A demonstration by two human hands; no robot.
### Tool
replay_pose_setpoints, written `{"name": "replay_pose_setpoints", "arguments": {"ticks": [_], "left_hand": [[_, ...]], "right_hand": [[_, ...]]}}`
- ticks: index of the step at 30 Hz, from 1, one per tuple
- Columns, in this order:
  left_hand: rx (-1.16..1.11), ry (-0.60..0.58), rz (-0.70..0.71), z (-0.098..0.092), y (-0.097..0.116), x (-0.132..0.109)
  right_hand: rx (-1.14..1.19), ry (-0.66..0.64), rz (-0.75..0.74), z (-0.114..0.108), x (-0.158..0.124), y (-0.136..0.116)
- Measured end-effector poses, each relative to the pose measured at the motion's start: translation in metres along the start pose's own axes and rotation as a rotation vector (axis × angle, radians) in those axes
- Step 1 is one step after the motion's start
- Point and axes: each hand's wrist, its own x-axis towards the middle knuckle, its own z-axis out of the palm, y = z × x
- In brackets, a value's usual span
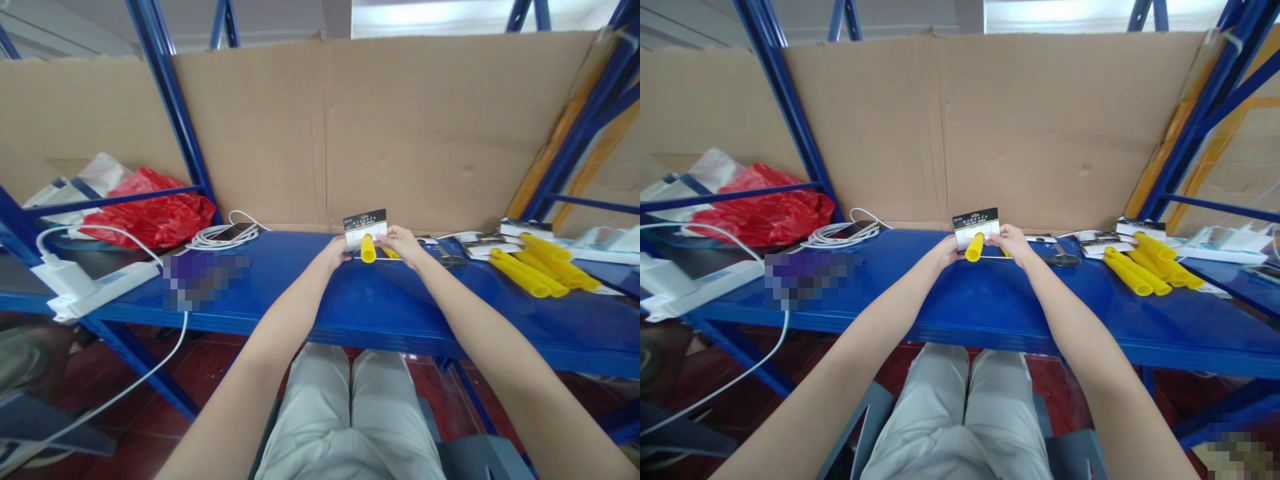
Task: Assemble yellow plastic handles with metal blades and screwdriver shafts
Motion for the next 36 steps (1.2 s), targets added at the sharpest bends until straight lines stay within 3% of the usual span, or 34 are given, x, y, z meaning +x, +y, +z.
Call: {"name": "replay_pose_setpoints", "arguments": {"ticks": [21,29,36], "left_hand": [[-0.068,-0.027,-0.017,-0.0008,0.004,-0.0077],[0.014,-0.095,0.056,-0.004,0.0026,-0.0044],[0.017,-0.002,0.079,-0.0025,0.0022,-0.0012]], "right_hand": [[0.06,-0.014,0.024,0.0002,0.0013,0.0053],[0.109,-0.003,0.031,0.0023,-0.0005,0.005],[0.102,-0.005,0.039,0.0028,-0.0007,0.0043]]}}
